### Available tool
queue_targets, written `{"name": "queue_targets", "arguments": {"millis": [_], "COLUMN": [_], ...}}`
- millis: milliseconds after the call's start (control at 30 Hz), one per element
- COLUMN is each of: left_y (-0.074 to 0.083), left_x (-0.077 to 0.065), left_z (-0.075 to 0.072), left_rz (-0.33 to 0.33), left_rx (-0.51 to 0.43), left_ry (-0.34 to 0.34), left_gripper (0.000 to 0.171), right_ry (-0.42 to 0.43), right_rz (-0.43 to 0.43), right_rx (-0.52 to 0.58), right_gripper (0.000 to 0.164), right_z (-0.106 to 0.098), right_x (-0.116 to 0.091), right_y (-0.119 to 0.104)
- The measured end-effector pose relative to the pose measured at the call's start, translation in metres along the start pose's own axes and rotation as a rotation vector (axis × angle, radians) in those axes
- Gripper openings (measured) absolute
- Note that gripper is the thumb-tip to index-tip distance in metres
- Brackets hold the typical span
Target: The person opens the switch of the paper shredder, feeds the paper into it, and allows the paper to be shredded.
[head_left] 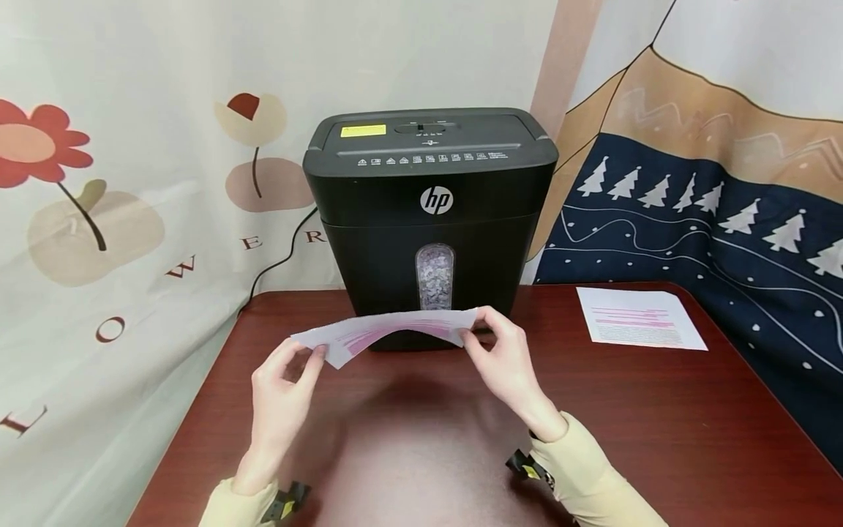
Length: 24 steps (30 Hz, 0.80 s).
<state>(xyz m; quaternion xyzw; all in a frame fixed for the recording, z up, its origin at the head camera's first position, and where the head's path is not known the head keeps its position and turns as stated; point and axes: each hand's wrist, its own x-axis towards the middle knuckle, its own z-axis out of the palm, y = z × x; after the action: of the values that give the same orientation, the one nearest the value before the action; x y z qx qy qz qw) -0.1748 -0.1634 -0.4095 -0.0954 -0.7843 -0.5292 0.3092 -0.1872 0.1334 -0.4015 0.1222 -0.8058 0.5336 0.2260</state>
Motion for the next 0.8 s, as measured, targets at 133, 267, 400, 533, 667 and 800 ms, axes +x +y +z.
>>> {"name": "queue_targets", "arguments": {"millis": [133, 267, 400, 533, 667, 800], "left_y": [0.008, 0.015, 0.025, 0.038, 0.05, 0.063], "left_x": [0.001, 0.004, 0.01, 0.019, 0.028, 0.038], "left_z": [0.002, 0.004, 0.006, 0.008, 0.009, 0.008], "left_rz": [0.102, 0.199, 0.306, 0.385, 0.44, 0.502], "left_rx": [-0.028, -0.08, -0.084, -0.067, -0.061, -0.044], "left_ry": [-0.029, -0.051, -0.033, -0.02, -0.022, -0.018], "left_gripper": [0.018, 0.025, 0.025, 0.027, 0.029, 0.027], "right_ry": [0.072, 0.122, 0.164, 0.189, 0.214, 0.246], "right_rz": [-0.07, -0.161, -0.229, -0.274, -0.313, -0.368], "right_rx": [0.009, 0.045, 0.067, 0.076, 0.089, 0.1], "right_gripper": [0.015, 0.015, 0.017, 0.017, 0.015, 0.013], "right_z": [-0.011, -0.02, -0.028, -0.037, -0.047, -0.057], "right_x": [0.001, 0.003, 0.006, 0.01, 0.014, 0.022], "right_y": [-0.002, -0.005, -0.01, -0.016, -0.026, -0.037]}}
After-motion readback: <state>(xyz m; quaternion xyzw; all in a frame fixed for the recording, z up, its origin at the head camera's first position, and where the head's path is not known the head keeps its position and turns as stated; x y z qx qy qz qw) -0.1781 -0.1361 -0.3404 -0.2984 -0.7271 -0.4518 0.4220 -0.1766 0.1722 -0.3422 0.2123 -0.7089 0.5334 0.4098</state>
